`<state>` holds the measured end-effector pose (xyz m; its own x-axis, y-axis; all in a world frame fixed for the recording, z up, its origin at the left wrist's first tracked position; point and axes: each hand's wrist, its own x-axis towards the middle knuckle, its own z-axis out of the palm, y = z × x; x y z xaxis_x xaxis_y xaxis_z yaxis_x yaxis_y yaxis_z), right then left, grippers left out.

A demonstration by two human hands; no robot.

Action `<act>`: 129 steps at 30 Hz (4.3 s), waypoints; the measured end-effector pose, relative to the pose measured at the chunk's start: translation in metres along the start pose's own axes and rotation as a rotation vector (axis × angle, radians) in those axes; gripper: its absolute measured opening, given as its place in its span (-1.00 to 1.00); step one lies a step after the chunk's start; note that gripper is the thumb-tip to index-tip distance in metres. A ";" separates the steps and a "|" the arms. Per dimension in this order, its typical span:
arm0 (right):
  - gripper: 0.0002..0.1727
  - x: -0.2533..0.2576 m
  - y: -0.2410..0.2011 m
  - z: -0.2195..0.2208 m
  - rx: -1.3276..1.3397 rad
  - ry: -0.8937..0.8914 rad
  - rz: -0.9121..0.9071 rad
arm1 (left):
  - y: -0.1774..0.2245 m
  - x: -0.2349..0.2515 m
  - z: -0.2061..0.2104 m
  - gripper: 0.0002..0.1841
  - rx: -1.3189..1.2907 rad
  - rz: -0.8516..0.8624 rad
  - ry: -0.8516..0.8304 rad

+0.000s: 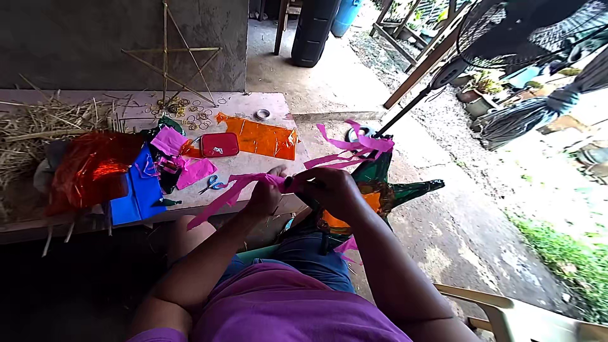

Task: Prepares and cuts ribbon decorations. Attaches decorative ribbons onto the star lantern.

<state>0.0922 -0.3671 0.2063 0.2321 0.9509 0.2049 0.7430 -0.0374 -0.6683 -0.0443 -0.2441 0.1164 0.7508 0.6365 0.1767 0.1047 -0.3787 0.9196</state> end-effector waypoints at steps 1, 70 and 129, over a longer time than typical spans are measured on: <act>-0.84 0.002 0.001 -0.002 -0.006 0.011 0.015 | -0.001 -0.008 -0.005 -0.71 0.081 -0.121 -0.141; -0.70 0.011 -0.010 0.025 -0.090 0.004 0.084 | 0.094 0.055 -0.058 -0.90 -0.143 -0.105 0.089; -0.81 0.020 0.011 0.012 0.034 0.052 0.076 | 0.067 0.079 -0.055 -0.80 -0.136 -0.396 0.005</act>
<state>0.0973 -0.3451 0.1950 0.3199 0.9285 0.1887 0.7007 -0.0978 -0.7067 -0.0133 -0.1823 0.2112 0.6668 0.7183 -0.1987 0.2975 -0.0122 0.9546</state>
